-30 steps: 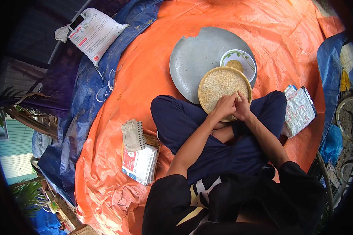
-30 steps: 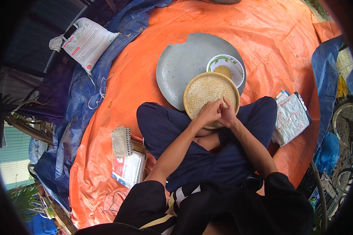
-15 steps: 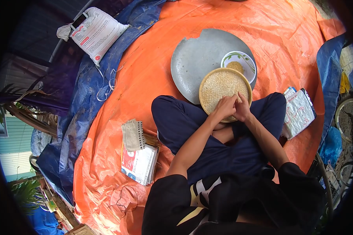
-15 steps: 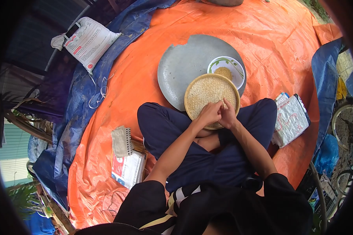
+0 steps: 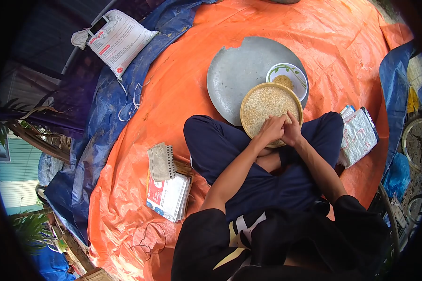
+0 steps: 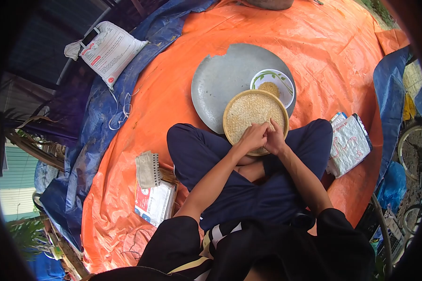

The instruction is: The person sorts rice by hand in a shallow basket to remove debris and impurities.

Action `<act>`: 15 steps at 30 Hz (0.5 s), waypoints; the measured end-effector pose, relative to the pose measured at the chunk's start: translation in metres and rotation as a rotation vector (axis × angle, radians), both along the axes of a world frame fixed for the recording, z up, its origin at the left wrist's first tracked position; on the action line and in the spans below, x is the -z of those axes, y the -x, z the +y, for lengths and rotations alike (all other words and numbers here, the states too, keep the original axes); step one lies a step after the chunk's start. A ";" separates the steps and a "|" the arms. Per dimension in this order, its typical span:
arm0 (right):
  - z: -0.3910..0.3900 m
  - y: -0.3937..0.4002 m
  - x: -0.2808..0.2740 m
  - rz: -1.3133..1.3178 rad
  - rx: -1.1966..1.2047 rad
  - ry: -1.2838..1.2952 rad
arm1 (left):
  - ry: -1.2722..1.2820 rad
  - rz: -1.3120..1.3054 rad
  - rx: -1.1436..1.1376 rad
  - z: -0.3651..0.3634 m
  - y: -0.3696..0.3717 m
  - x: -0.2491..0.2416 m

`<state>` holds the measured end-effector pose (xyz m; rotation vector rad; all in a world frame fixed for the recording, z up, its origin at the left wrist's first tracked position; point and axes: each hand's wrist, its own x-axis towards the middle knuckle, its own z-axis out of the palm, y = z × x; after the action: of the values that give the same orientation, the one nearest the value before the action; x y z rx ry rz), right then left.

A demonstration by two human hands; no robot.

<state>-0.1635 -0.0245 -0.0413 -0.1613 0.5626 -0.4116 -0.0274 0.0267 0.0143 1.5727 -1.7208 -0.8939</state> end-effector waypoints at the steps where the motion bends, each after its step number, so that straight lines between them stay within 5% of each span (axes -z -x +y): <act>1: 0.000 0.001 -0.004 0.001 0.001 0.000 | 0.011 -0.001 -0.004 0.000 0.000 0.000; 15: 0.004 -0.001 -0.024 -0.048 -0.040 0.089 | 0.002 -0.047 0.006 0.002 0.002 0.001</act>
<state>-0.1621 -0.0207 -0.0169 -0.2470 0.4929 -0.4010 -0.0292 0.0289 0.0130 1.5990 -1.7593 -0.8642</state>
